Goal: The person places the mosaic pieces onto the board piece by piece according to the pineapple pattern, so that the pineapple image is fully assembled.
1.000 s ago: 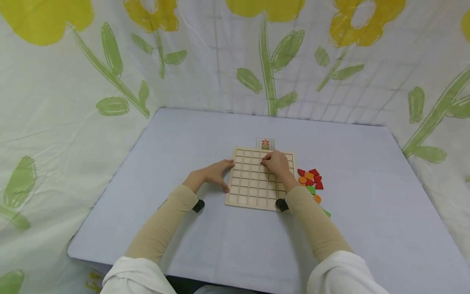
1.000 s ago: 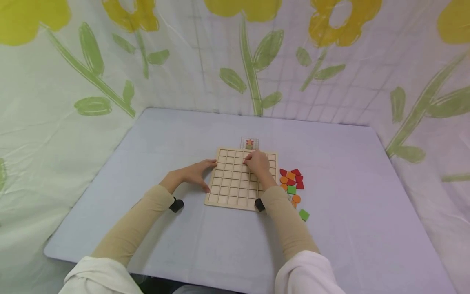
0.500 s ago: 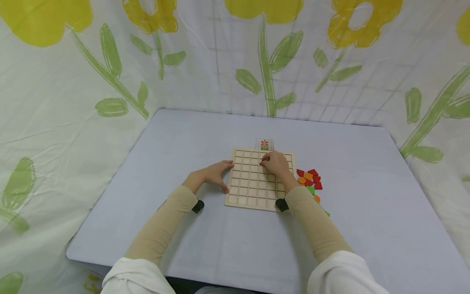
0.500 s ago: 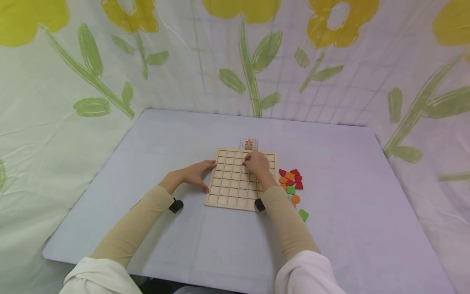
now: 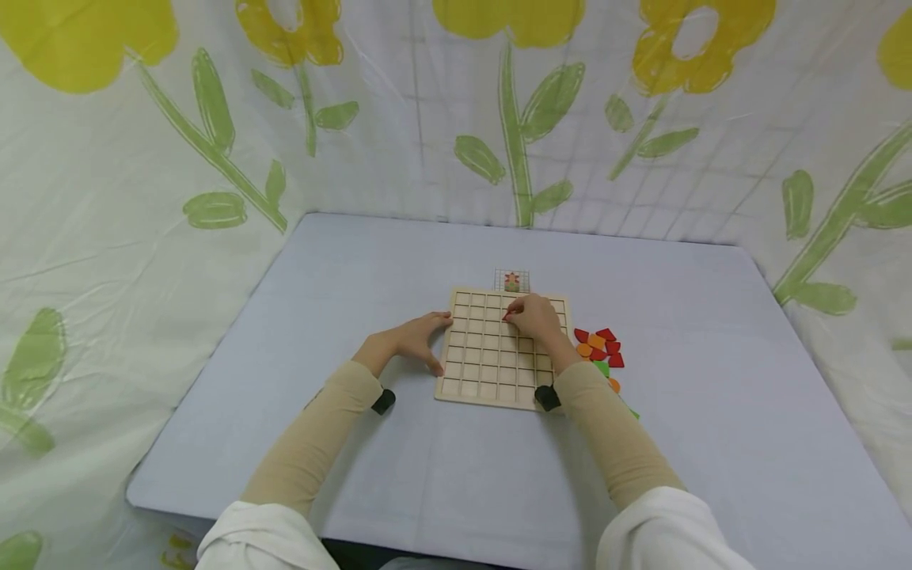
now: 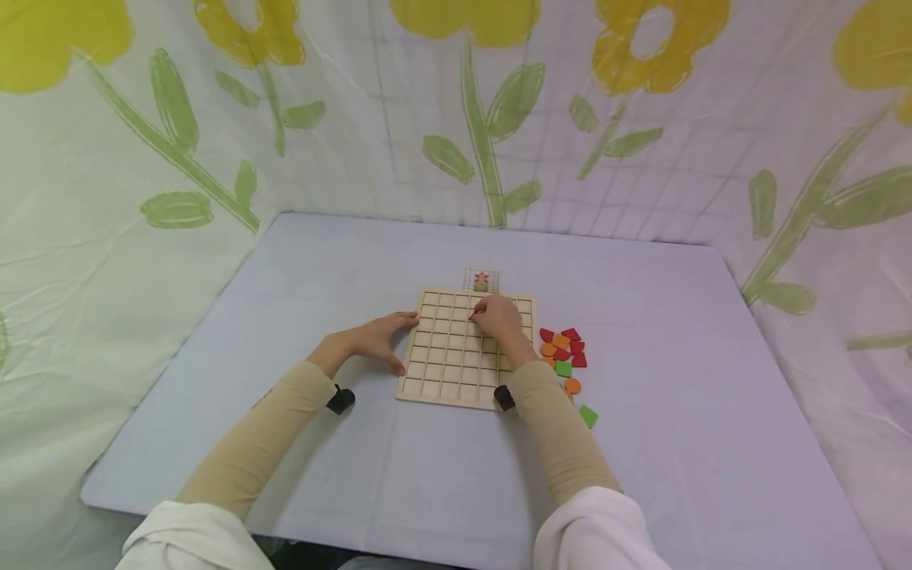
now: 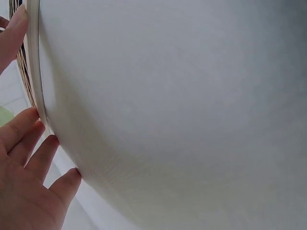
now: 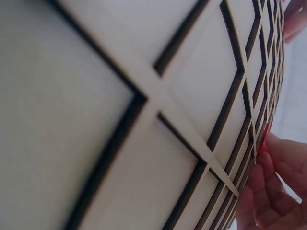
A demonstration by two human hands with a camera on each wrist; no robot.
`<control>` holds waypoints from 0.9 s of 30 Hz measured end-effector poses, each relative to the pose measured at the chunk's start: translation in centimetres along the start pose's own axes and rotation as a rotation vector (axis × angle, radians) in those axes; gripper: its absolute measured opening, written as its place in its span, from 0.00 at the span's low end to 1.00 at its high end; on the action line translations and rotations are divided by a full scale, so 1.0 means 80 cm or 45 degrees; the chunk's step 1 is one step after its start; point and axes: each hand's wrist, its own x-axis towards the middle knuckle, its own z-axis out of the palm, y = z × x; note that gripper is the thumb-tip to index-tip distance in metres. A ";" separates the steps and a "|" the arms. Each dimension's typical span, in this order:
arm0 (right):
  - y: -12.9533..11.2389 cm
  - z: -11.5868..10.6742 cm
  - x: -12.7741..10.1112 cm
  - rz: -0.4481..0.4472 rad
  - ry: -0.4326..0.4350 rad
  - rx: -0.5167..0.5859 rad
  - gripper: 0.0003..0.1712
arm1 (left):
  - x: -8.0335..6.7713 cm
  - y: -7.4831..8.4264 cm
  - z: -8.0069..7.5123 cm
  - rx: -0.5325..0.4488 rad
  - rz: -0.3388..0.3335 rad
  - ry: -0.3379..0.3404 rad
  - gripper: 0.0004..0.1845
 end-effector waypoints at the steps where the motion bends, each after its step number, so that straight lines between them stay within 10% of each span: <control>1: 0.000 -0.001 0.000 0.005 -0.004 0.008 0.14 | -0.001 0.002 0.000 0.007 -0.006 0.003 0.55; 16: 0.007 -0.007 -0.006 -0.002 0.057 0.019 0.15 | -0.005 0.008 0.002 0.023 0.004 0.015 0.54; 27: 0.073 -0.075 -0.038 0.100 0.132 0.145 0.17 | -0.004 0.008 0.001 0.018 0.014 0.009 0.55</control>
